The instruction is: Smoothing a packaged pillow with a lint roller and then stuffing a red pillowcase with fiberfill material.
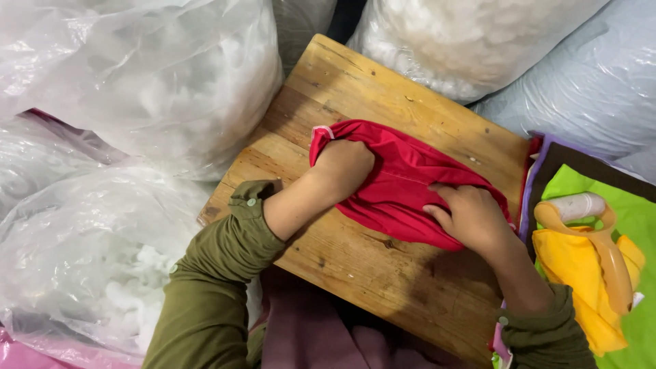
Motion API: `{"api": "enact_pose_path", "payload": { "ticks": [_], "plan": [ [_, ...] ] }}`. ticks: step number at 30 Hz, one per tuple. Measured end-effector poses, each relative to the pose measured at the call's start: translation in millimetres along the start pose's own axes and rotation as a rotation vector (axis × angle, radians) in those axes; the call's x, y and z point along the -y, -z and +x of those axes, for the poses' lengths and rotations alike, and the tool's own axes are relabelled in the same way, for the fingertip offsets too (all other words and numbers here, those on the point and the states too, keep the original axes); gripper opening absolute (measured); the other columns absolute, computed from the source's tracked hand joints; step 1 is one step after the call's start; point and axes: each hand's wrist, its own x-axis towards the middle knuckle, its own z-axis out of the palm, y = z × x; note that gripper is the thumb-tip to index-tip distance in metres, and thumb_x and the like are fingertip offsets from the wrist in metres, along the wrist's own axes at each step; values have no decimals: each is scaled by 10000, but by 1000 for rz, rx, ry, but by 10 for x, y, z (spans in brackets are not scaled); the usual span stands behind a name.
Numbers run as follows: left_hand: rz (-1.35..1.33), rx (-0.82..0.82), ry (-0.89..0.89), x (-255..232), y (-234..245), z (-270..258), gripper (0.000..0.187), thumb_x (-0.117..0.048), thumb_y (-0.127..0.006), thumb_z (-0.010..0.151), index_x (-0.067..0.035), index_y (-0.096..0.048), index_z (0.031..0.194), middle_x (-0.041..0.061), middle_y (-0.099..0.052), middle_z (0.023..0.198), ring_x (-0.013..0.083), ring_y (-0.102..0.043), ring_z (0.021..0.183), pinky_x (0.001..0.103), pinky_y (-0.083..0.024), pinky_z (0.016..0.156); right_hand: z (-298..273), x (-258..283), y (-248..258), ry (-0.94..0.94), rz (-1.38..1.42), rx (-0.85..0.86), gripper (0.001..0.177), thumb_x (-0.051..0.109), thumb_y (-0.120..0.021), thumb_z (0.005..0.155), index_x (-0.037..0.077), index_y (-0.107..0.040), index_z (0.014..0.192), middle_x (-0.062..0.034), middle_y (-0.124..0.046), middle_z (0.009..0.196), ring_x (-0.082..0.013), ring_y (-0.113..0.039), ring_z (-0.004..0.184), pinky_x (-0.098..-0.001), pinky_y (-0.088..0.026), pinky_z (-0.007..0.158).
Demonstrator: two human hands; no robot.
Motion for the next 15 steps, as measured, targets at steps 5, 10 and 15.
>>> {"api": "enact_pose_path", "payload": {
  "ticks": [5, 10, 15],
  "plan": [
    [-35, -85, -75, 131, -28, 59, 149, -186, -776, 810, -69, -783, 901, 86, -719, 855, 299, -700, 893, 409, -610, 650, -18, 6, -5, 36, -98, 2, 485, 482, -610, 938, 218, -674, 1340, -194, -744, 940, -379, -768, 914, -475, -628, 781],
    [-255, -149, -245, 52, 920, -210, 500, -422, -869, 755, -47, -740, 1059, 136, -692, 938, 341, -690, 904, 441, -610, 735, -86, 108, 106, 60, -67, 18, 453, 433, -617, 946, 201, -679, 1330, -207, -738, 965, -396, -763, 931, -486, -628, 781],
    [-193, -324, -342, -19, 720, -249, 403, -497, -719, 907, -99, -661, 929, 104, -665, 853, 353, -670, 623, 496, -439, 437, -282, 72, 237, 321, 268, -106, 427, 294, -701, 891, 131, -682, 1286, -113, -735, 1240, -296, -690, 1146, -402, -488, 1016]
  ]
}}
